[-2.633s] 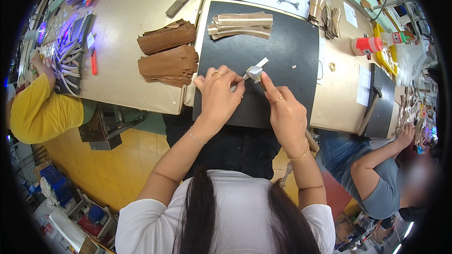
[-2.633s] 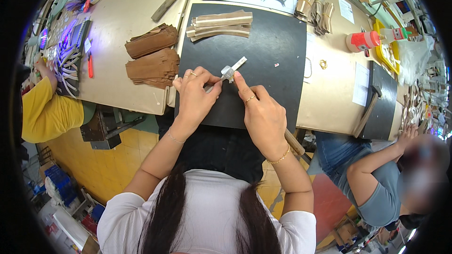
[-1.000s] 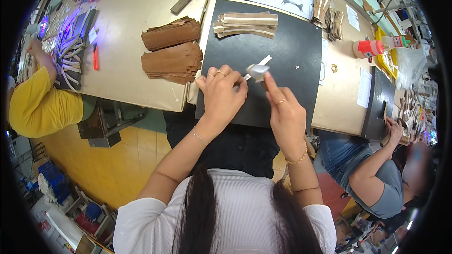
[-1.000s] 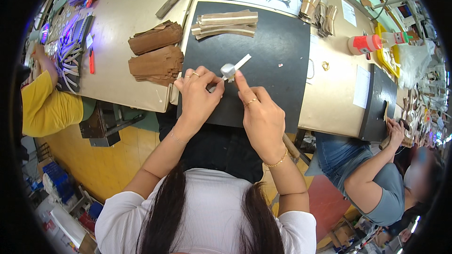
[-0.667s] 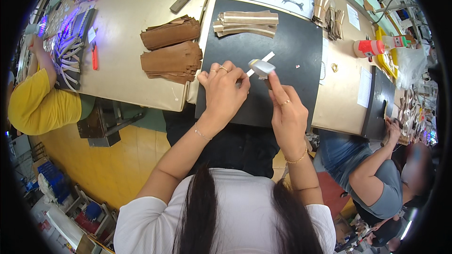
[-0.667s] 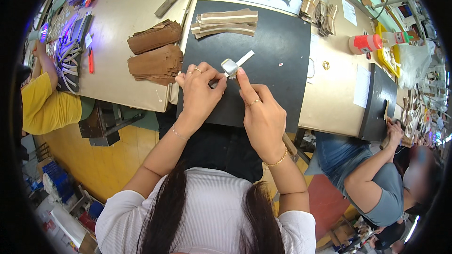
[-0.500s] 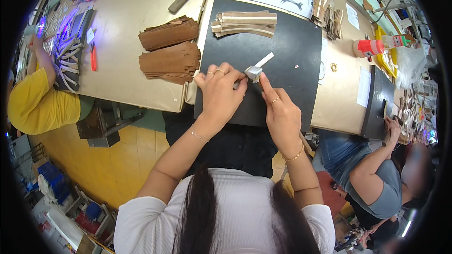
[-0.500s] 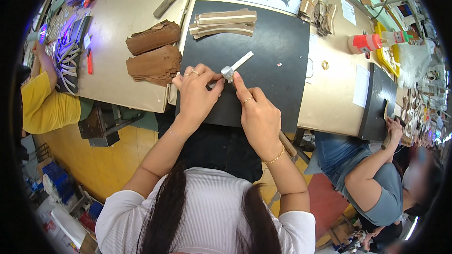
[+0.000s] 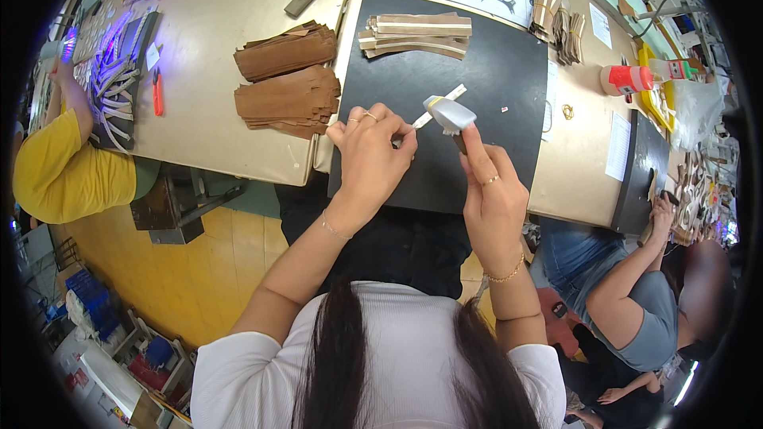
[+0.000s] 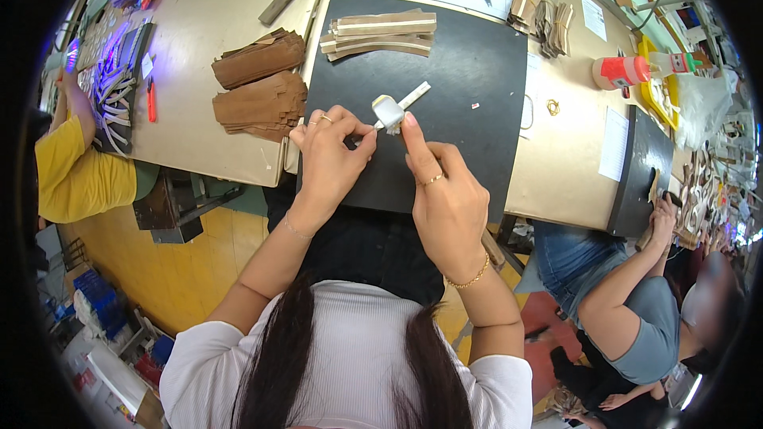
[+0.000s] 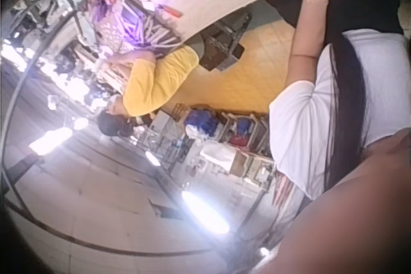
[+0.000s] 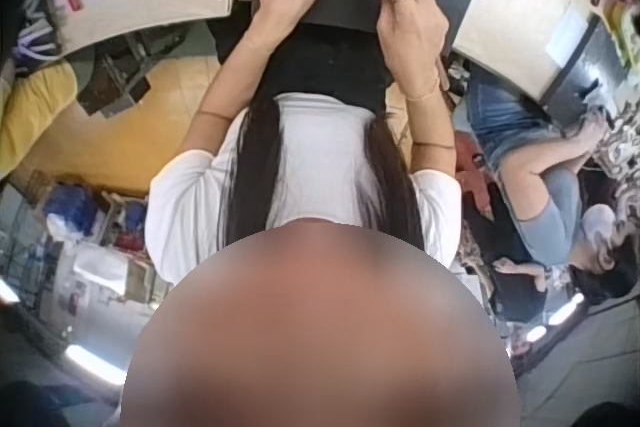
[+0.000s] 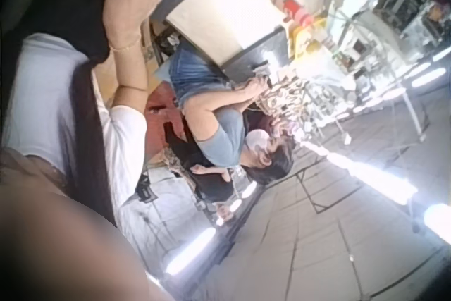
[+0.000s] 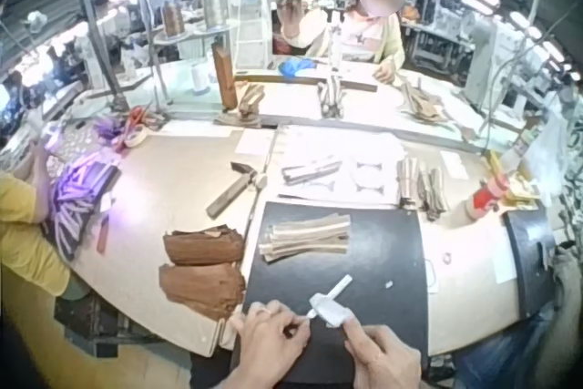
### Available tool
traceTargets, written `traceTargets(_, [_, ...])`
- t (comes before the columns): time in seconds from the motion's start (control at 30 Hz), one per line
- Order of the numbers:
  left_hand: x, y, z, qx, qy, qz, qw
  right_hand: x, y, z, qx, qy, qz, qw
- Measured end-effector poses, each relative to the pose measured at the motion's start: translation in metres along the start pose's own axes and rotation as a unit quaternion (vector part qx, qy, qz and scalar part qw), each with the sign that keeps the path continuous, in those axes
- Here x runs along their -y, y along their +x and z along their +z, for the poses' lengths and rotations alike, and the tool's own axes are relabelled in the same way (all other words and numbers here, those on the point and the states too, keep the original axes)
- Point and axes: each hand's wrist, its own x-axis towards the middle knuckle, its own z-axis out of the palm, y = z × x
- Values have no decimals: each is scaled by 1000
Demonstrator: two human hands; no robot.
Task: The person repeatedly places thin leather strips on a metal anvil and strikes them with a hammer to flatten and shape them. They gather strips, align them, and continue hammering each piece individually on the workbench.
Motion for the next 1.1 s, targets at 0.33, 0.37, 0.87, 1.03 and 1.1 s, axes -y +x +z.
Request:
traceTargets(0.33, [1, -1, -1, 7, 9, -3, 1000, -1, -5, 8, -20, 24, -32, 999])
traceTargets(0.37, [1, -1, -1, 3, 9, 5, 1000, -1, -6, 10, 18, -3, -16, 1000])
traceTargets(0.87, [3, -5, -3, -4, 10, -3, 1000, -6, -6, 10, 69, -43, -14, 997])
traceTargets(1.03, [1, -6, -5, 10, 14, -11, 1000, 2, -6, 7, -17, 46, -37, 998])
traceTargets(1.1, [2, -4, -5, 3, 14, -4, 1000, 1, -5, 10, 65, -11, -9, 998])
